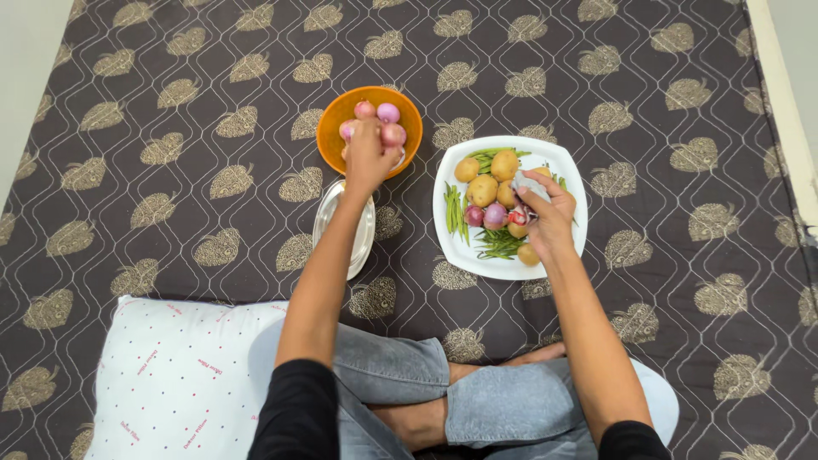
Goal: The person peels onions by hand, removing the outer layers and placing the peeled onions into a white bowl containing potatoes and green beans.
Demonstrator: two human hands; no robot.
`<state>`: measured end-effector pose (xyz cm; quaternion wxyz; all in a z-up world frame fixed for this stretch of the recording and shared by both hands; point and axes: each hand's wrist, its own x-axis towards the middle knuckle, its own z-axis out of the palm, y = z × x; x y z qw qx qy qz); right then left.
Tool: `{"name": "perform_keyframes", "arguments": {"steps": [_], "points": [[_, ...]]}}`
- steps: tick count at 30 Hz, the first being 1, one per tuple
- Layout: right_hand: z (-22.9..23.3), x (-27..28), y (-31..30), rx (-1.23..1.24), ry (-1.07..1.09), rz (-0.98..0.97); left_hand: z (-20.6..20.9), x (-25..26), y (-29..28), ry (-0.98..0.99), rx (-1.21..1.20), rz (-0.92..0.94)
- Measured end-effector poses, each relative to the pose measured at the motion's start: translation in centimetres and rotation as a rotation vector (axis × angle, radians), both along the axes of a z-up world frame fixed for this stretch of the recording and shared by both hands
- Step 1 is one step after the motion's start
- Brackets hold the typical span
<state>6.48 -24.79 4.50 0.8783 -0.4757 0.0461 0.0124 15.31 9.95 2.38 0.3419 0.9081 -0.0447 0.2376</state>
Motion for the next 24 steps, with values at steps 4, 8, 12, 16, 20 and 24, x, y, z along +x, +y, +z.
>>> {"name": "perform_keyframes", "arguments": {"steps": [4, 8, 12, 16, 20, 24], "points": [[-0.4, -1.1, 1.4, -0.093, -0.022, 0.058, 2.6, -7.5, -2.6, 0.135, -0.401, -0.128], [-0.2, -3.1, 4.5, -0.264, -0.21, 0.047, 4.3, -14.4, -4.8, 0.212, -0.586, -0.226], [0.8, -6.0, 6.5, -0.529, -0.337, 0.05, 3.4, -17.9, -5.9, 0.193, -0.594, -0.3], [1.5, -8.4, 7.9, -0.728, -0.304, 0.077, 0.7, -18.7, -6.3, 0.07, -0.5, -0.334], [1.1, -11.1, 8.7, -0.814, -0.42, 0.049, -0.9, -18.6, -7.5, 0.323, -0.792, -0.378], [0.7, -10.8, 9.1, -0.919, -0.659, -0.038, -1.3, -18.4, -7.6, 0.328, -0.663, -0.401]]}}
